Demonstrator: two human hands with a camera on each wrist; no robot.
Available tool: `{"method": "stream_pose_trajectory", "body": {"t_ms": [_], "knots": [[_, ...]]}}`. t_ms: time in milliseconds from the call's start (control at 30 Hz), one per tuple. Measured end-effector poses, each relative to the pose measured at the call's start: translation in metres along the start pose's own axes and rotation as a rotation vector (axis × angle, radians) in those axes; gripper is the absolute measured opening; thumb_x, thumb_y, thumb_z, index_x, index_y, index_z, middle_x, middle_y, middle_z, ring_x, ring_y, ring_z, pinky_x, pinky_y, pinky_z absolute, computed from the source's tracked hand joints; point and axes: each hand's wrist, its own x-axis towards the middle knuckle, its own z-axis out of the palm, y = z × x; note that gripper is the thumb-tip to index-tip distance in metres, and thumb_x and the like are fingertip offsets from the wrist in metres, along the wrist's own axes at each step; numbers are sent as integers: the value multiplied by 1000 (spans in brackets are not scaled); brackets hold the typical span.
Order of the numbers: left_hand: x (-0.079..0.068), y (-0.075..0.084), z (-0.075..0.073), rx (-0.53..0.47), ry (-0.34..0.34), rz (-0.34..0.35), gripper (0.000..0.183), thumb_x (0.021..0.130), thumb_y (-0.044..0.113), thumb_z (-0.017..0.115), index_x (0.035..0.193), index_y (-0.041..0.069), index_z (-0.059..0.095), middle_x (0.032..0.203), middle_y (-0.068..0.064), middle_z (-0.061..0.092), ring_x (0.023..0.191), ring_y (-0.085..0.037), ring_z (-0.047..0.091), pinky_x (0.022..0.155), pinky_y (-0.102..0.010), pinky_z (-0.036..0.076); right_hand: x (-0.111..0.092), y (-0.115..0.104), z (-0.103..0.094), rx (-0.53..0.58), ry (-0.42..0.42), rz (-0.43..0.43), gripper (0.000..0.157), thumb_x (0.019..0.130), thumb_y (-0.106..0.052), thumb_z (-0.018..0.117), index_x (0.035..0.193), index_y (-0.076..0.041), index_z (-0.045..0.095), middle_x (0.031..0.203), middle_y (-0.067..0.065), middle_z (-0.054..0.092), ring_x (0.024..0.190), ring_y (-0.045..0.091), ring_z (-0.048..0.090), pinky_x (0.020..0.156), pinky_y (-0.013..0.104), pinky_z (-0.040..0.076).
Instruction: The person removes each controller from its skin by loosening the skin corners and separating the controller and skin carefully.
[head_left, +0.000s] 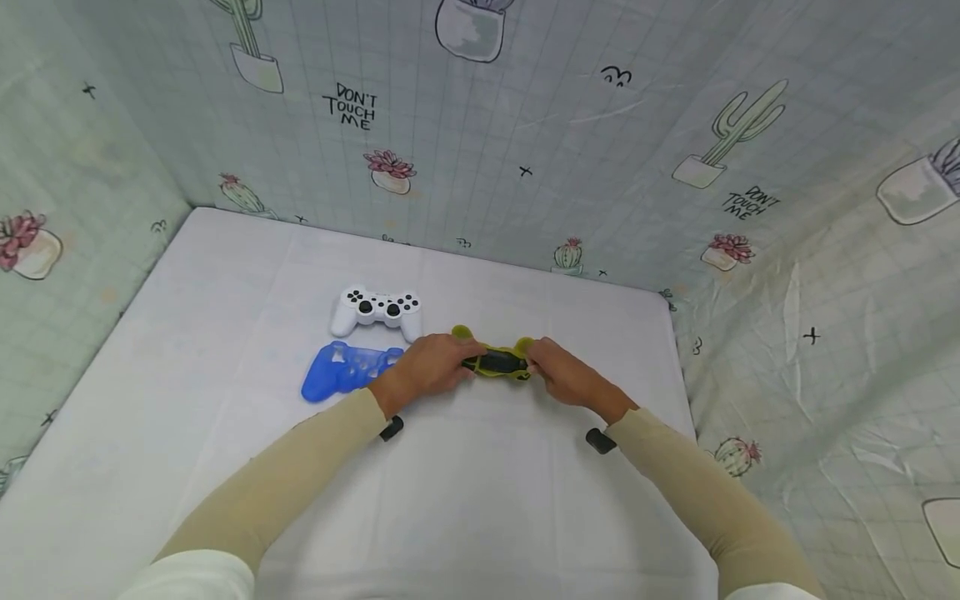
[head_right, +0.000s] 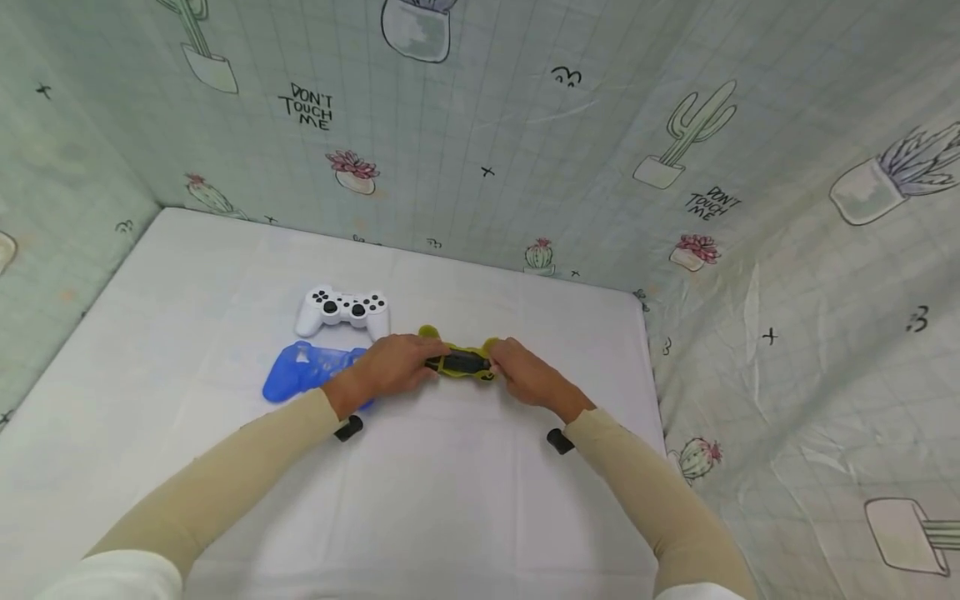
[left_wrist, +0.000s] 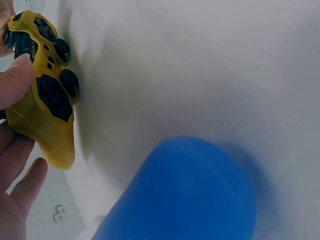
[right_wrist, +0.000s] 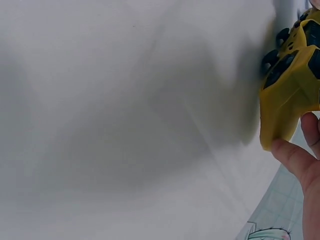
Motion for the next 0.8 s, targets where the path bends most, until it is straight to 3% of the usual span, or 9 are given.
{"method": "stream_pose_trajectory", "body": {"t_ms": [167,433,800], "knots": [[1,2,-3,-5,-38,-22,45,97,30,74,141,21,65,138,-1,71,115,-22,73,96,-41,59,-5,4,5,9,18,0,14,107,-10,53,94,-10,47,89,1,45,89,16,42,79,33,39],[3,2,-6,-23,-41,-64,46,97,32,75,142,24,65,134,-2,73,115,-24,72,96,-41,59,-5,17,6,82,31,0,15,106,-9,54,92,-9,48,85,1,43,82,15,39,77,33,36],[3,6,-5,0,-37,-50,47,96,34,76,141,24,66,128,-2,75,110,-22,72,92,-41,59,-16,25,7,86,38,23,11,105,-9,58,95,-10,52,91,1,50,89,16,45,80,34,39]]}}
